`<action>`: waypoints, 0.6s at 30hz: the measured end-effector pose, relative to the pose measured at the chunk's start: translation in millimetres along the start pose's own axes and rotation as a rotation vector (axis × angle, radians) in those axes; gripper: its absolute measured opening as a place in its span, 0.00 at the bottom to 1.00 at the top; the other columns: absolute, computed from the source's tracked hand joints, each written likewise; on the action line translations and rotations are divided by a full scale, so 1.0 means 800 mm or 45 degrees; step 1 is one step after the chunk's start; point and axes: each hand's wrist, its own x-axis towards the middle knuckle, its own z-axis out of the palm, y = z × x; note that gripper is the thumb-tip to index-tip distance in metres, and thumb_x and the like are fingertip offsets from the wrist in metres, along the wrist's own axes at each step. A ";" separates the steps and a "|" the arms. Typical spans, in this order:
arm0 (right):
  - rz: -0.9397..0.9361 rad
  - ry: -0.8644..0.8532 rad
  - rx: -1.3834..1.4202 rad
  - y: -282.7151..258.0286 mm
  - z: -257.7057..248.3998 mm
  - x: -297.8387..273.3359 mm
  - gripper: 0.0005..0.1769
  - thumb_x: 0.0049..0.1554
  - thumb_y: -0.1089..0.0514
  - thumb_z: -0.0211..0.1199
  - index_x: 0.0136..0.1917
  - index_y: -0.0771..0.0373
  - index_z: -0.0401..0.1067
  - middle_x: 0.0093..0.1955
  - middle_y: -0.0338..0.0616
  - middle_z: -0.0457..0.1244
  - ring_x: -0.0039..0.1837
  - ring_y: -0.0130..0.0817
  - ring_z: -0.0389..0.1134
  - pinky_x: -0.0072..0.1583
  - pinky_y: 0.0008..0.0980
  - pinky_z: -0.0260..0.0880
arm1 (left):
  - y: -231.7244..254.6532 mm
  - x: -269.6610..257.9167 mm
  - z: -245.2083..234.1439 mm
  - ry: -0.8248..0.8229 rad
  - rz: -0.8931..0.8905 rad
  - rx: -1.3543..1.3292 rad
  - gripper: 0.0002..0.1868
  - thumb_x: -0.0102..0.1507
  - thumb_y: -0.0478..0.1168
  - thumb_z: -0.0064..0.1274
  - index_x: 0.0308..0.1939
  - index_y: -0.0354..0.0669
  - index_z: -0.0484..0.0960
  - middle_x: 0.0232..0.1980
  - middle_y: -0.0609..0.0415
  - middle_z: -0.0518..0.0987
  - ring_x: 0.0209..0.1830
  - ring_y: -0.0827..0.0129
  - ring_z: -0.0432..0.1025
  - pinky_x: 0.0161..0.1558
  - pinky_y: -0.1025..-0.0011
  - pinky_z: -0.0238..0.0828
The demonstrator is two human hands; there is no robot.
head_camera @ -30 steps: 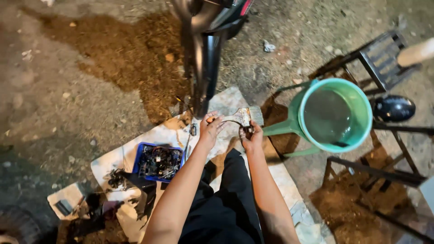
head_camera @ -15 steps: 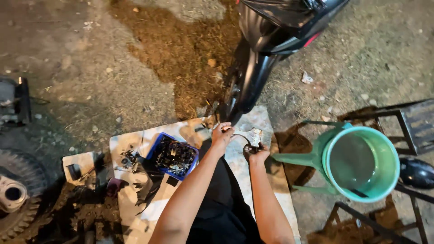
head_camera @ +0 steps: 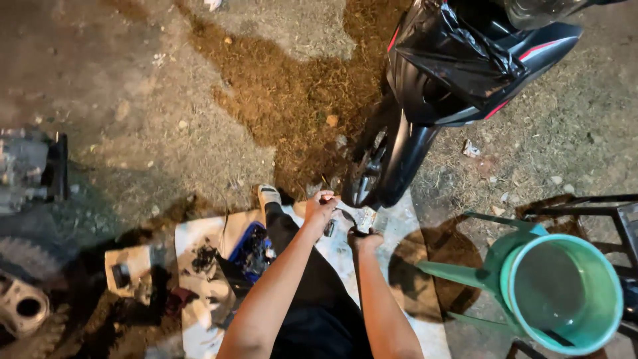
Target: The person scrubs the rear wheel, chain, and exhaust of a motorcycle with a brush. They rinse the brush in a bucket of water and continue scrubbing the front wheel and brake disc.
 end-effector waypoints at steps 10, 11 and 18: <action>-0.307 -0.098 0.085 0.158 0.120 0.135 0.26 0.58 0.39 0.42 0.52 0.54 0.75 0.47 0.41 0.70 0.46 0.43 0.70 0.41 0.42 0.67 | 0.104 0.198 -0.075 -0.184 0.184 0.529 0.16 0.60 0.33 0.64 0.52 0.40 0.82 0.43 0.51 0.82 0.40 0.66 0.77 0.42 0.64 0.80; -0.340 -0.166 0.092 0.177 0.150 0.159 0.27 0.59 0.38 0.42 0.53 0.55 0.75 0.47 0.42 0.70 0.46 0.45 0.70 0.42 0.44 0.68 | 0.132 0.224 -0.081 -0.229 0.240 0.617 0.18 0.59 0.32 0.65 0.52 0.39 0.82 0.43 0.50 0.83 0.39 0.66 0.77 0.41 0.63 0.79; -0.387 -0.152 -0.008 0.289 0.245 0.050 0.25 0.64 0.41 0.40 0.56 0.53 0.75 0.50 0.42 0.70 0.48 0.45 0.71 0.42 0.48 0.68 | 0.242 0.242 -0.154 -0.279 -0.056 0.214 0.16 0.62 0.33 0.60 0.54 0.39 0.79 0.46 0.50 0.80 0.41 0.68 0.78 0.43 0.65 0.83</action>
